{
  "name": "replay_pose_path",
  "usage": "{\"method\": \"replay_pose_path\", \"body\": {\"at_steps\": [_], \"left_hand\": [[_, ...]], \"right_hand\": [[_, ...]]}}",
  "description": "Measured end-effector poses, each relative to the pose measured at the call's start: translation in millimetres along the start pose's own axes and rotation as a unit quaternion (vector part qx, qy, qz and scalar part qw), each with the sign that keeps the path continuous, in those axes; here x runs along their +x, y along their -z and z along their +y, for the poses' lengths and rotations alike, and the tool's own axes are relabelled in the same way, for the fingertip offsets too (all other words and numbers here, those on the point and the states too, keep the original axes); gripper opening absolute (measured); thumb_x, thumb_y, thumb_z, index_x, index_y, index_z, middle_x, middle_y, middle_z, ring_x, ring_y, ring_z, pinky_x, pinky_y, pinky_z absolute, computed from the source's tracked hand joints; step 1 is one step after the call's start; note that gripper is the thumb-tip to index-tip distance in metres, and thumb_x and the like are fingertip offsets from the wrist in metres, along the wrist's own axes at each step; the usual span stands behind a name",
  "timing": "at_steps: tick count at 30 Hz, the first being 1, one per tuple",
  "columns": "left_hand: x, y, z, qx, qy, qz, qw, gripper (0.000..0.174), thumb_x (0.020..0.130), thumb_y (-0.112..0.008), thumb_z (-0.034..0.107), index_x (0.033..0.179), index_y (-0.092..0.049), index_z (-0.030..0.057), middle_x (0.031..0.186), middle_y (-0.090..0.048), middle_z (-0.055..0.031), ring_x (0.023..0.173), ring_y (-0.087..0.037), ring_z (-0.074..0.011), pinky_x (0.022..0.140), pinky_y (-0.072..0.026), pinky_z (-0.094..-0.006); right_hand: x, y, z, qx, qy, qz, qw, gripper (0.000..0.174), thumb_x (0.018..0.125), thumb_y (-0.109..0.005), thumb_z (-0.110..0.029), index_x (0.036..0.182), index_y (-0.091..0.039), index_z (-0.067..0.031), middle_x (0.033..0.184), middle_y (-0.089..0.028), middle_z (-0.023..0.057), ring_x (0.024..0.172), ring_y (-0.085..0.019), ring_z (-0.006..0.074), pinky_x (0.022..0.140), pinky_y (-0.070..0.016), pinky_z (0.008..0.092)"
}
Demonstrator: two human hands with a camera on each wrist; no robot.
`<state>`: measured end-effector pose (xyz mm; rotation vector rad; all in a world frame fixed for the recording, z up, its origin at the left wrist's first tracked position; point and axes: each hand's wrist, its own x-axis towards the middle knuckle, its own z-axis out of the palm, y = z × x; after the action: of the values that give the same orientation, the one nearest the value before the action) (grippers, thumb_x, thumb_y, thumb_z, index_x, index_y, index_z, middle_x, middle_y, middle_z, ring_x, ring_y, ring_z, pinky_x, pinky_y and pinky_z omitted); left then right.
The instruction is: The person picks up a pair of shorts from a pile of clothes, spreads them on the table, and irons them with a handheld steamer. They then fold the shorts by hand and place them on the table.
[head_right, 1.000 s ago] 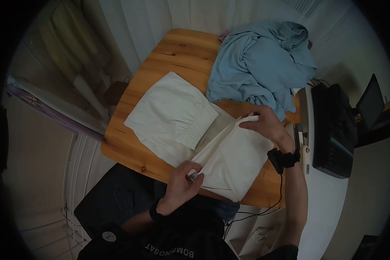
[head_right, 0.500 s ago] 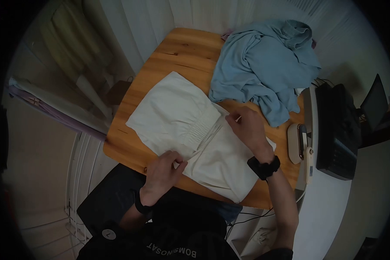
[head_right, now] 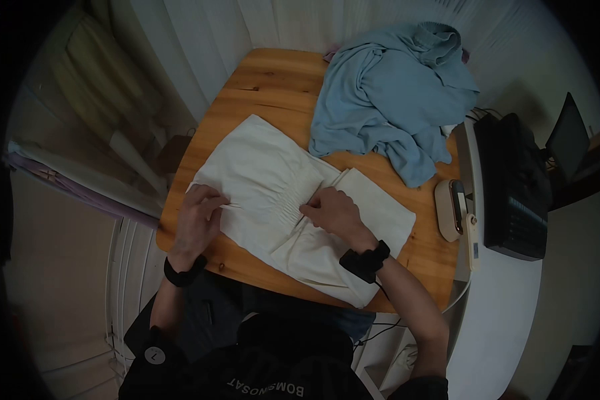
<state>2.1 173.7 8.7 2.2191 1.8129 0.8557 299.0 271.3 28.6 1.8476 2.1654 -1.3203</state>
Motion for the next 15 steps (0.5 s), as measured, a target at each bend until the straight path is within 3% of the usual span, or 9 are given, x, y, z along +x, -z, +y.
{"method": "replay_pose_path", "body": {"at_steps": [2, 4, 8, 10, 11, 14, 15], "left_hand": [[-7, 3, 4, -0.001, -0.003, 0.056, 0.998, 0.023, 0.076, -0.072, -0.005, 0.093, -0.08, 0.0083, 0.099, -0.066, -0.0062, 0.104, -0.061, -0.028, 0.104, -0.0412, -0.0471], [-17, -4, 0, 0.034, -0.009, 0.038, 0.999, 0.024, 0.075, -0.071, -0.006, 0.092, -0.08, 0.0083, 0.099, -0.066, -0.006, 0.105, -0.06, -0.0279, 0.104, -0.041, -0.0474], [-21, 2, 5, 0.104, -0.013, -0.005, 0.994, 0.026, 0.076, -0.067, -0.008, 0.093, -0.08, 0.0071, 0.106, -0.065, -0.007, 0.111, -0.058, -0.0283, 0.107, -0.0397, -0.0481], [-13, 16, 20, 0.111, -0.011, -0.01, 0.994, 0.029, 0.077, -0.066, -0.008, 0.098, -0.079, 0.0067, 0.112, -0.064, -0.0083, 0.115, -0.057, -0.0296, 0.11, -0.0387, -0.0489], [-7, 19, 27, 0.117, -0.009, -0.013, 0.993, 0.031, 0.078, -0.066, -0.008, 0.102, -0.079, 0.0063, 0.118, -0.063, -0.0096, 0.119, -0.056, -0.0309, 0.112, -0.0376, -0.0498], [16, 3, 54, 0.042, -0.067, 0.018, 0.997, 0.035, 0.081, -0.066, -0.006, 0.114, -0.075, 0.0037, 0.129, -0.059, -0.0126, 0.128, -0.053, -0.0344, 0.118, -0.0335, -0.0533], [23, -5, 64, 0.021, -0.071, -0.023, 0.997, 0.036, 0.092, -0.065, 0.007, 0.128, -0.068, 0.0015, 0.142, -0.055, -0.0152, 0.141, -0.044, -0.0366, 0.122, -0.0285, -0.0555]], "right_hand": [[-2, -8, 3, -0.015, 0.009, -0.012, 1.0, 0.035, 0.09, -0.072, -0.042, 0.09, -0.077, -0.0075, 0.074, -0.075, 0.0027, 0.071, -0.073, 0.0192, 0.071, -0.0572, 0.0338], [-2, -17, 9, -0.09, 0.041, 0.023, 0.995, 0.034, 0.088, -0.074, -0.041, 0.095, -0.076, -0.0073, 0.081, -0.076, 0.0048, 0.076, -0.074, 0.0246, 0.074, -0.0574, 0.0378], [-19, -9, 9, -0.059, 0.066, 0.008, 0.996, 0.031, 0.091, -0.073, -0.037, 0.097, -0.074, -0.0063, 0.081, -0.075, 0.0049, 0.072, -0.072, 0.0179, 0.071, -0.0549, 0.0313], [-34, -1, 15, -0.073, 0.128, 0.087, 0.985, 0.029, 0.093, -0.073, -0.033, 0.098, -0.073, -0.0045, 0.081, -0.075, 0.0064, 0.071, -0.071, 0.018, 0.069, -0.0549, 0.0317], [-47, 7, 17, -0.073, 0.126, 0.088, 0.985, 0.029, 0.093, -0.073, -0.033, 0.098, -0.073, -0.0045, 0.081, -0.075, 0.0064, 0.071, -0.071, 0.018, 0.069, -0.0549, 0.0317], [-89, 21, 45, 0.026, 0.073, 0.257, 0.963, 0.024, 0.095, -0.074, -0.025, 0.1, -0.072, -0.0016, 0.079, -0.073, 0.0078, 0.069, -0.068, 0.0151, 0.065, -0.0532, 0.0294], [-101, 18, 68, 0.059, 0.059, 0.306, 0.948, 0.024, 0.095, -0.074, -0.023, 0.101, -0.071, -0.0003, 0.079, -0.073, 0.0085, 0.068, -0.067, 0.0137, 0.064, -0.0525, 0.0287]]}}
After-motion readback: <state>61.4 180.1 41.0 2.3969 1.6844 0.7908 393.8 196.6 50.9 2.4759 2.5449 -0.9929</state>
